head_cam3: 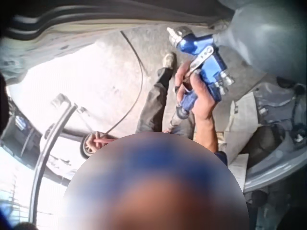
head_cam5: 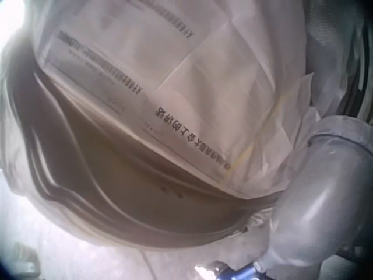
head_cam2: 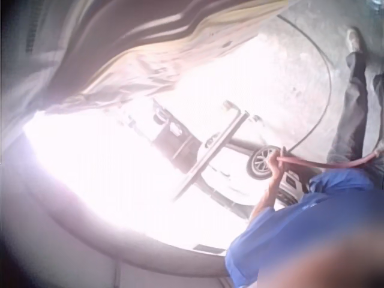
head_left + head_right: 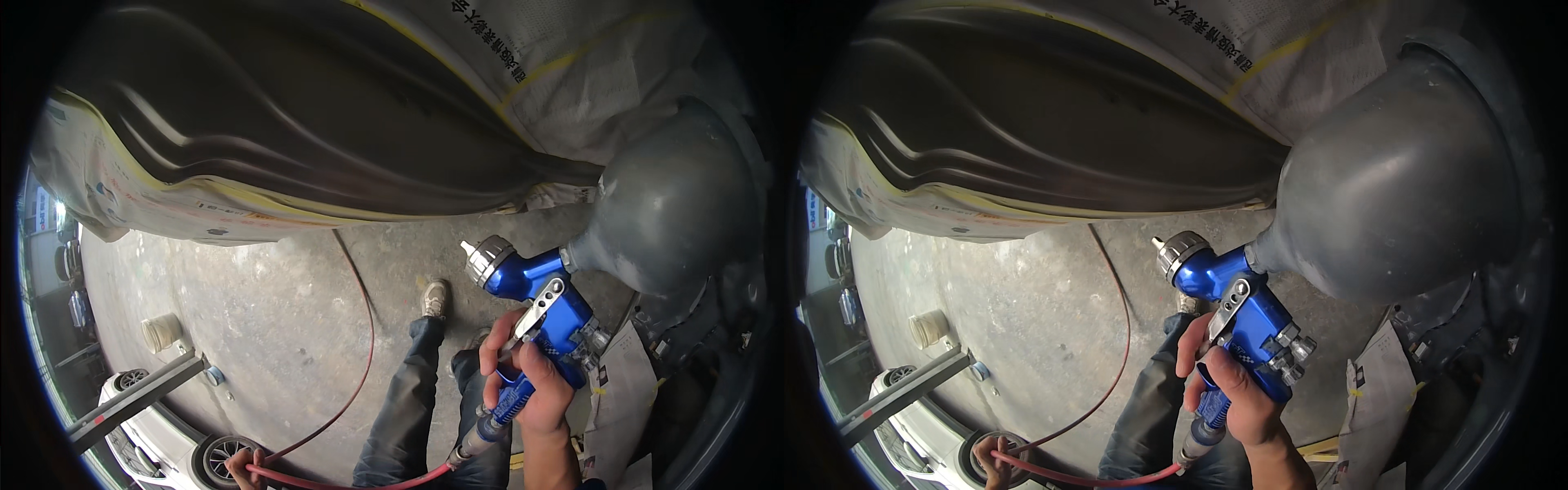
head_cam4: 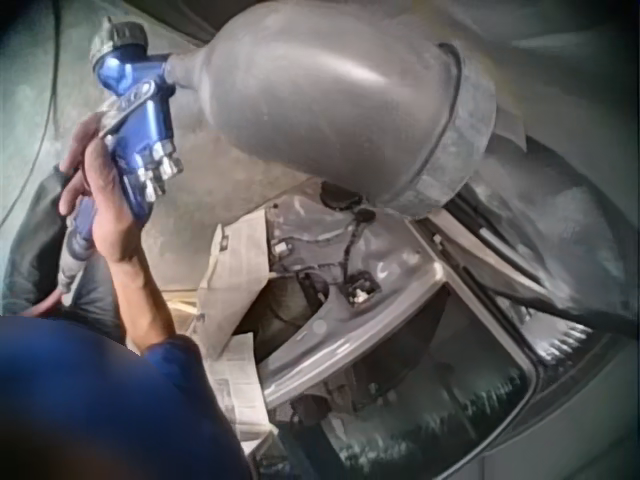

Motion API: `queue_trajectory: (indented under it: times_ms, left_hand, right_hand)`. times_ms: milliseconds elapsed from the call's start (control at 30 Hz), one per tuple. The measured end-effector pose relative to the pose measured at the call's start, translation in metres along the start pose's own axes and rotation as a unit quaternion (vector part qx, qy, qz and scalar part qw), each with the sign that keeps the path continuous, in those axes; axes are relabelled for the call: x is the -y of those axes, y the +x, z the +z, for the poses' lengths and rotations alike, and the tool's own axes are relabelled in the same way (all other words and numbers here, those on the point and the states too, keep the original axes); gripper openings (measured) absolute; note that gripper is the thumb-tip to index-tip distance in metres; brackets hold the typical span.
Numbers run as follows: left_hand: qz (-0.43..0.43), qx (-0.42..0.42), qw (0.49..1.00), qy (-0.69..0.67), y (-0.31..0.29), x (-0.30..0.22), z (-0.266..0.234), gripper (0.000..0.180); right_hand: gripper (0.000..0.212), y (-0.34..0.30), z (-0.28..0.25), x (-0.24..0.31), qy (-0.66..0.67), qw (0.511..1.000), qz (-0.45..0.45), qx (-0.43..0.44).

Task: The person uses a blue spray gun to apply paint to a car bumper that is masked with newspaper and tape. After spraying, the person walks to a workbench, pours paint into the spray gun cup, and stirs the mixture with a stick.

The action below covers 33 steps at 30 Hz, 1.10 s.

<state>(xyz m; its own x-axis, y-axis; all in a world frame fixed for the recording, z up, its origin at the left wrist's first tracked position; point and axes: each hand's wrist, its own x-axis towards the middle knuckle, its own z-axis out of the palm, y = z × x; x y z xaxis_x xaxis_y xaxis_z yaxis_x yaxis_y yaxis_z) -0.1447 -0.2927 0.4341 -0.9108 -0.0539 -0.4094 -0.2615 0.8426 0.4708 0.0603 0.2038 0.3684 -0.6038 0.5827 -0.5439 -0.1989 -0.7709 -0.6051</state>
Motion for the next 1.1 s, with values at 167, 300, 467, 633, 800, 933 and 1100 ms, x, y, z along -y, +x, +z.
queue_trajectory:
  times_ms: [167,300,467,633,800,933,1100]
  left_hand:
    - [0.264,0.078,0.932,0.235,0.008,-0.038,-0.005,0.057]
    - [0.260,0.078,0.936,0.222,0.001,-0.059,0.009,0.057]
    - [0.192,0.035,0.960,0.202,-0.005,-0.064,-0.001,0.057]
    - [0.160,-0.018,0.976,0.145,-0.016,-0.059,-0.021,0.057]
    - [0.137,-0.040,0.985,0.092,-0.022,-0.049,-0.030,0.057]
    - [0.110,-0.056,0.991,0.056,-0.025,-0.044,-0.031,0.056]
    - [0.070,-0.057,0.996,0.010,-0.032,-0.040,-0.030,0.054]
  right_hand:
    - [0.047,-0.011,0.018,0.013,-0.019,1.000,-0.004,-0.025]
    - [0.036,-0.018,0.016,0.021,-0.070,0.987,-0.005,-0.142]
    - [0.027,-0.024,0.027,0.028,-0.083,0.974,0.014,-0.212]
    - [0.029,-0.021,0.058,0.045,-0.050,0.986,0.075,-0.137]
    - [0.036,-0.013,0.090,0.066,-0.055,0.996,0.068,-0.014]
    - [0.037,-0.011,0.105,0.078,-0.035,0.998,0.045,-0.006]
    - [0.031,-0.007,0.112,0.082,-0.063,0.993,0.045,-0.090]
